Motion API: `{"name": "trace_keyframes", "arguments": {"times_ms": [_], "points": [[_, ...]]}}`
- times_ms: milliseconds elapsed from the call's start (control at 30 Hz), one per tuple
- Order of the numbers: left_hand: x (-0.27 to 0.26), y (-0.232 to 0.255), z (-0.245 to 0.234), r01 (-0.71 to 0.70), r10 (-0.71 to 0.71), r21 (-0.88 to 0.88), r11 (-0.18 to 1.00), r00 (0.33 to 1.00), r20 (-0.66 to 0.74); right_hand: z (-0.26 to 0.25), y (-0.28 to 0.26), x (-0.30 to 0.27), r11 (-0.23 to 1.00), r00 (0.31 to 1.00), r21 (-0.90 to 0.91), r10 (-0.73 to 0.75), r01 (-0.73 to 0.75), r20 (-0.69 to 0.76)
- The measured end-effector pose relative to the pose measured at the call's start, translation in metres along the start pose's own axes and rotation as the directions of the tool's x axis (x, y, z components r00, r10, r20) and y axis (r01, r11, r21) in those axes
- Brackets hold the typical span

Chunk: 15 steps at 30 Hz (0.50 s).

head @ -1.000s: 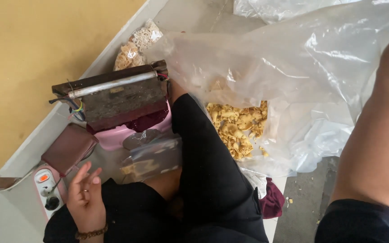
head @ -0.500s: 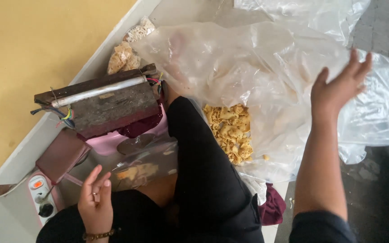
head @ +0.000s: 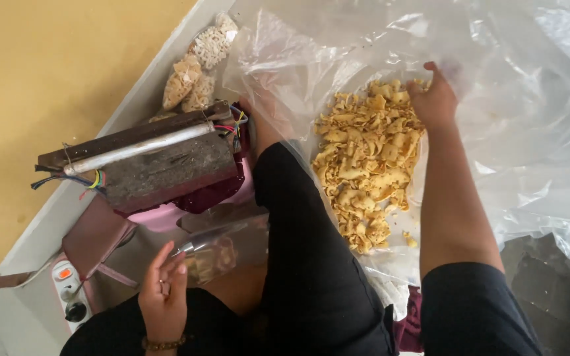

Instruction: Manually filling small plastic bags with snack chips from a bulk container and sealing them with a heat sealer.

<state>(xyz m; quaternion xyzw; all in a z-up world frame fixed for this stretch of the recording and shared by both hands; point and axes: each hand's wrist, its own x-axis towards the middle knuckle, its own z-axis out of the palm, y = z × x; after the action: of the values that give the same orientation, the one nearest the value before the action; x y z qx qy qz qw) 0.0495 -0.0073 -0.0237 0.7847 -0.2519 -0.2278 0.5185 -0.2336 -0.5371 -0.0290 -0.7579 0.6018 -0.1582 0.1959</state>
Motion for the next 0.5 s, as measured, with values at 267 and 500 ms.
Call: {"name": "trace_keyframes", "arguments": {"times_ms": [267,500], "points": [[0.010,-0.023,0.025,0.106,-0.106,-0.040,0.994,0.994,0.013,0.083,-0.001,-0.009,0.999,0.889,-0.047,0.004,0.019,0.457],[0.011,-0.030,0.015,0.110,-0.108,-0.056,0.992,0.994,0.032,0.134,0.022,-0.074,0.979,0.804,-0.169,0.007,0.116,0.595]]}}
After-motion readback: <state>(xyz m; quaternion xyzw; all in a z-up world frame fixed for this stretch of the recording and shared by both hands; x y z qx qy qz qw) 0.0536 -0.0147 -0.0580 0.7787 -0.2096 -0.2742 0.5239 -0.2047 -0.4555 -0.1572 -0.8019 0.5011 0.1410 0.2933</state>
